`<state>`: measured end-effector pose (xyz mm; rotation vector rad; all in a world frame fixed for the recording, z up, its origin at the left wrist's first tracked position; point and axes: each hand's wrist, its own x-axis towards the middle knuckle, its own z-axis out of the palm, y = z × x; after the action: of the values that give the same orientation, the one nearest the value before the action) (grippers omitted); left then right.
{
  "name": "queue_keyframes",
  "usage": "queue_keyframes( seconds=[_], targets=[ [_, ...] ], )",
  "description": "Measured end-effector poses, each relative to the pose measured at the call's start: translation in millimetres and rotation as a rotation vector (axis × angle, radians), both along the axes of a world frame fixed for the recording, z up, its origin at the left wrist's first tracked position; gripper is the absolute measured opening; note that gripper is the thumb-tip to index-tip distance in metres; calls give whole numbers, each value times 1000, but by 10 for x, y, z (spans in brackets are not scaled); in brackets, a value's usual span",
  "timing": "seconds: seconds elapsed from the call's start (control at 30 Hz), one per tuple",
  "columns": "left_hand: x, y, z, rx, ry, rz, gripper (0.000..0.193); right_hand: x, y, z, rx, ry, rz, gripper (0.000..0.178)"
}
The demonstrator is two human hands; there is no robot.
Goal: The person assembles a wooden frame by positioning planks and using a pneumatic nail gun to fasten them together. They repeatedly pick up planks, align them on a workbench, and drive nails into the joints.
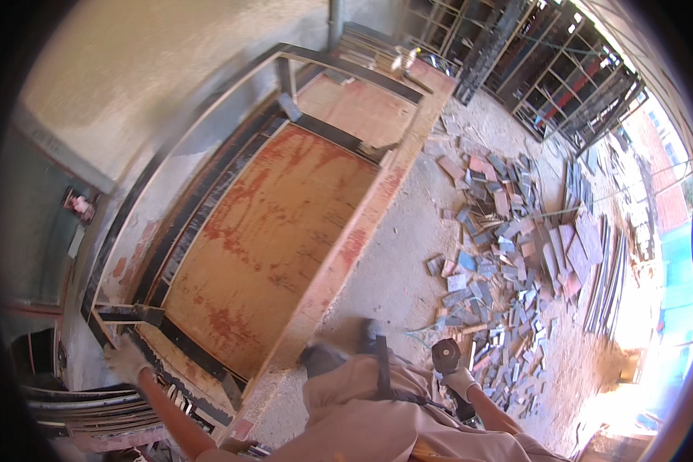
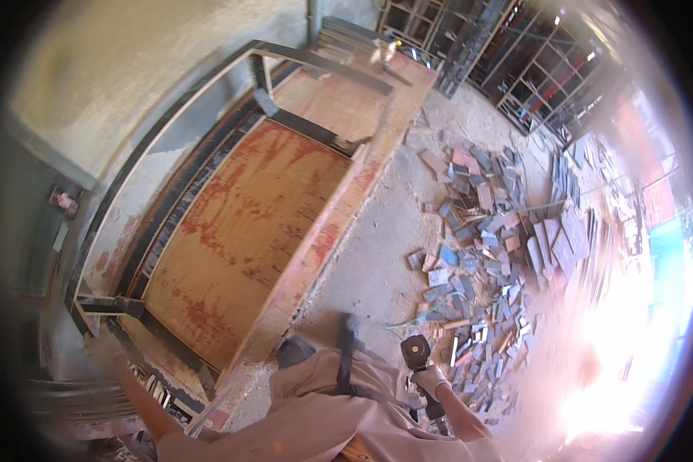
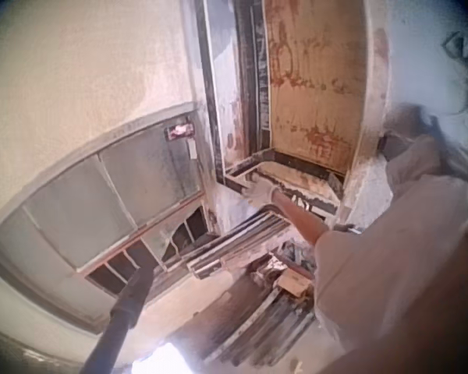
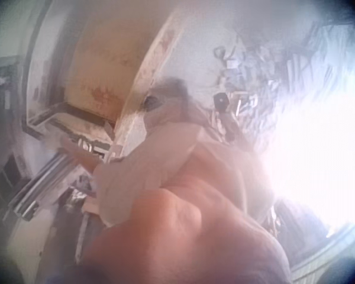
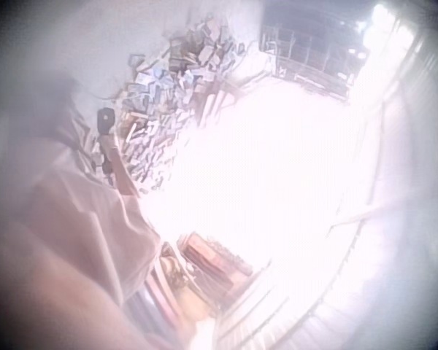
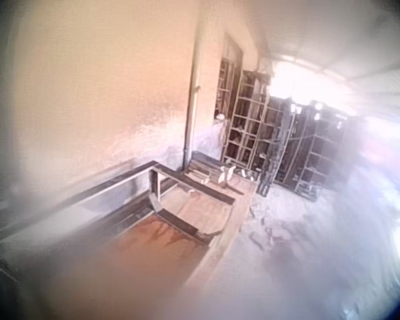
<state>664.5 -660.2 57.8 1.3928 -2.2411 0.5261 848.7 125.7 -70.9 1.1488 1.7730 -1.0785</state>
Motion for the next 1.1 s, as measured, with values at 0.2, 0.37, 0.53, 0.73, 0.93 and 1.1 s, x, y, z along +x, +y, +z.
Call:
queue_keyframes(
  seconds=[0.2,0.37,0.53,0.73,0.93,1.1],
  targets=[
    [-1497,3532,-683,1153,199,-587,55,388,1046,-408,-92,-145,-415,17],
    [-3024,5406,-1175,1416,330,-964,70,-198,1588,-626,-56,-58,-563,17],
    [-4659,6918,-919,1719,800,-1007,84,-1727,2084,-561,45,104,-360,12],
    [-5502,8049,-938,1455,1081,-709,58,-3965,2835,-376,97,176,12,11],
    [-5691,8106,-736,1572,1173,-515,54,-6894,2883,-197,197,326,682,19],
    [-5963,8332,-819,1464,1036,-527,57,-9048,2776,-1712,500,883,1179,28]
  ],
)
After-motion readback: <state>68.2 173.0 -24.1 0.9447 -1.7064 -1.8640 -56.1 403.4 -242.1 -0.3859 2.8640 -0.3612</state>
